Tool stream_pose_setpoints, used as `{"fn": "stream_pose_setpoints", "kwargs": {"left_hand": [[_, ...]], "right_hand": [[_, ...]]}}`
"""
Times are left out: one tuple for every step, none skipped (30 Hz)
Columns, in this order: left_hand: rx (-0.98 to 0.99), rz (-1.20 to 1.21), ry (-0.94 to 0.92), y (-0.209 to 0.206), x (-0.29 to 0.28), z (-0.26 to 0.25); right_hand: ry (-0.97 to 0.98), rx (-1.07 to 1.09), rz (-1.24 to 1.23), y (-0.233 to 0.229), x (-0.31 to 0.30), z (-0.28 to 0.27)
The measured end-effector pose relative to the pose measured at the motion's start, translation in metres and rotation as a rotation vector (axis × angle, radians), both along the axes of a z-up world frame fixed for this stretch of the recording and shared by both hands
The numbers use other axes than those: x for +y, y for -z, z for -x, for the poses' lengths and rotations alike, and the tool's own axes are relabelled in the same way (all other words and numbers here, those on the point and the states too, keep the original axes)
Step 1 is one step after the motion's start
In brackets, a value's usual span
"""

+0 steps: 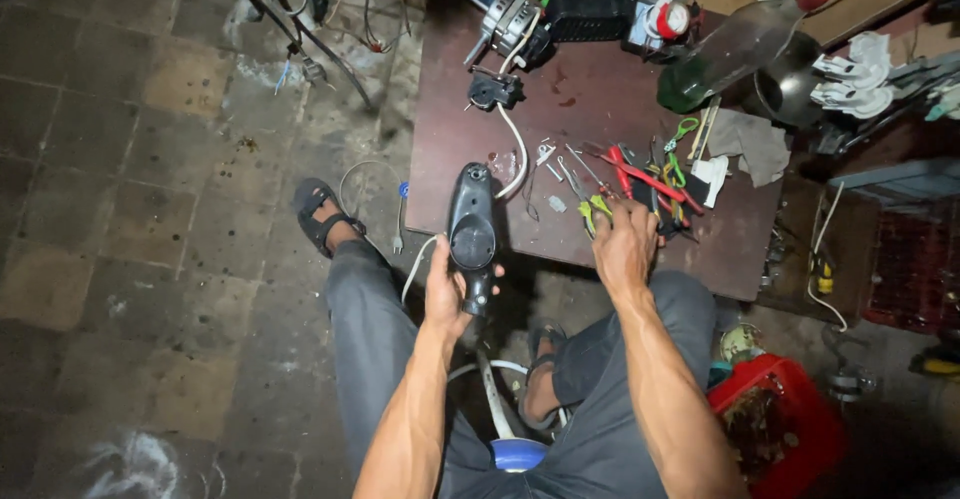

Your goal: The person disassembles a black handheld electrical appliance, using a screwdriver to remove screws and separate the casing. They manipulate internal wires and components, then reassemble the device by aligning the casing halves and securing them.

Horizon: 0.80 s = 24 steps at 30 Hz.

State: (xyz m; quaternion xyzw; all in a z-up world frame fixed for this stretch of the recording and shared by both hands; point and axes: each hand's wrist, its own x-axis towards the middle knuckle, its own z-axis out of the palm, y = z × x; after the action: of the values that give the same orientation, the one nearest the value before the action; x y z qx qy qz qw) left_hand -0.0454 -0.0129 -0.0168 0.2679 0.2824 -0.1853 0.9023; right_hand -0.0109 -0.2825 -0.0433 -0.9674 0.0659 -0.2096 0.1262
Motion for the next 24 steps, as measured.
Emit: {"fn": "stream_pose_setpoints", "kwargs": {"left_hand": [[0.001,0.002,0.003,0.002,0.000,0.000],[0.006,-0.007,0.006,0.003,0.001,0.000],[0.008,-0.016,0.006,0.005,0.002,-0.001],[0.005,-0.016,0.007,0.005,0.001,-0.004],[0.005,-0.016,0.010,0.005,0.001,-0.004],[0.005,-0.016,0.013,0.005,0.002,-0.004],[0.005,-0.020,0.007,0.005,0.001,-0.004],[0.009,-0.018,0.010,0.006,0.001,-0.003],[0.013,-0.016,0.010,0.006,0.001,-0.002],[0.013,-0.018,0.002,0.011,0.001,-0.001],[0.013,-0.011,-0.005,0.017,0.000,-0.001],[0.012,-0.003,-0.012,0.023,-0.001,-0.001],[0.011,-0.002,-0.019,0.022,-0.002,-0.001],[0.005,-0.010,-0.021,0.021,-0.003,-0.001],[-0.001,-0.019,-0.021,0.021,-0.003,-0.001],[-0.002,-0.019,-0.026,0.020,-0.003,-0.003],[-0.010,-0.021,-0.043,0.019,-0.003,-0.002],[-0.018,-0.022,-0.061,0.018,-0.004,-0.001],[-0.013,-0.020,-0.065,0.019,-0.004,-0.001],[-0.039,-0.028,-0.074,0.020,-0.004,-0.001],[-0.069,-0.038,-0.082,0.021,-0.004,-0.005],[-0.069,-0.036,-0.084,0.020,-0.004,-0.006],[-0.086,-0.044,-0.082,0.019,-0.004,-0.007],[-0.103,-0.053,-0.080,0.018,-0.004,-0.008]], "right_hand": [[0.003,0.001,0.002,0.000,-0.004,-0.004],[0.005,0.060,-0.005,0.000,-0.007,-0.007],[0.004,0.115,-0.013,-0.001,-0.010,-0.012],[0.004,0.113,-0.013,0.002,-0.015,-0.021],[-0.039,0.203,-0.006,0.006,-0.019,-0.027],[-0.082,0.293,0.001,0.009,-0.023,-0.034],[-0.088,0.293,-0.002,0.022,-0.033,-0.041],[-0.090,0.374,0.069,0.036,-0.043,-0.048],[-0.094,0.455,0.142,0.049,-0.053,-0.056],[-0.102,0.454,0.141,0.050,-0.052,-0.059],[-0.105,0.514,0.159,0.051,-0.052,-0.064],[-0.107,0.573,0.178,0.052,-0.052,-0.070],[-0.114,0.571,0.180,0.037,-0.049,-0.070],[-0.129,0.569,0.137,0.023,-0.046,-0.070],[-0.142,0.566,0.093,0.009,-0.044,-0.070],[-0.147,0.565,0.094,-0.016,-0.031,-0.061],[-0.102,0.544,-0.064,-0.041,-0.019,-0.050],[-0.057,0.522,-0.221,-0.066,-0.007,-0.039],[-0.060,0.528,-0.218,-0.078,-0.004,-0.025],[-0.172,0.424,-0.264,-0.090,-0.002,-0.011],[-0.281,0.315,-0.311,-0.103,0.000,0.001],[-0.283,0.316,-0.310,-0.123,0.014,0.019],[-0.283,0.410,-0.418,-0.144,0.029,0.038],[-0.282,0.504,-0.526,-0.164,0.043,0.058]]}}
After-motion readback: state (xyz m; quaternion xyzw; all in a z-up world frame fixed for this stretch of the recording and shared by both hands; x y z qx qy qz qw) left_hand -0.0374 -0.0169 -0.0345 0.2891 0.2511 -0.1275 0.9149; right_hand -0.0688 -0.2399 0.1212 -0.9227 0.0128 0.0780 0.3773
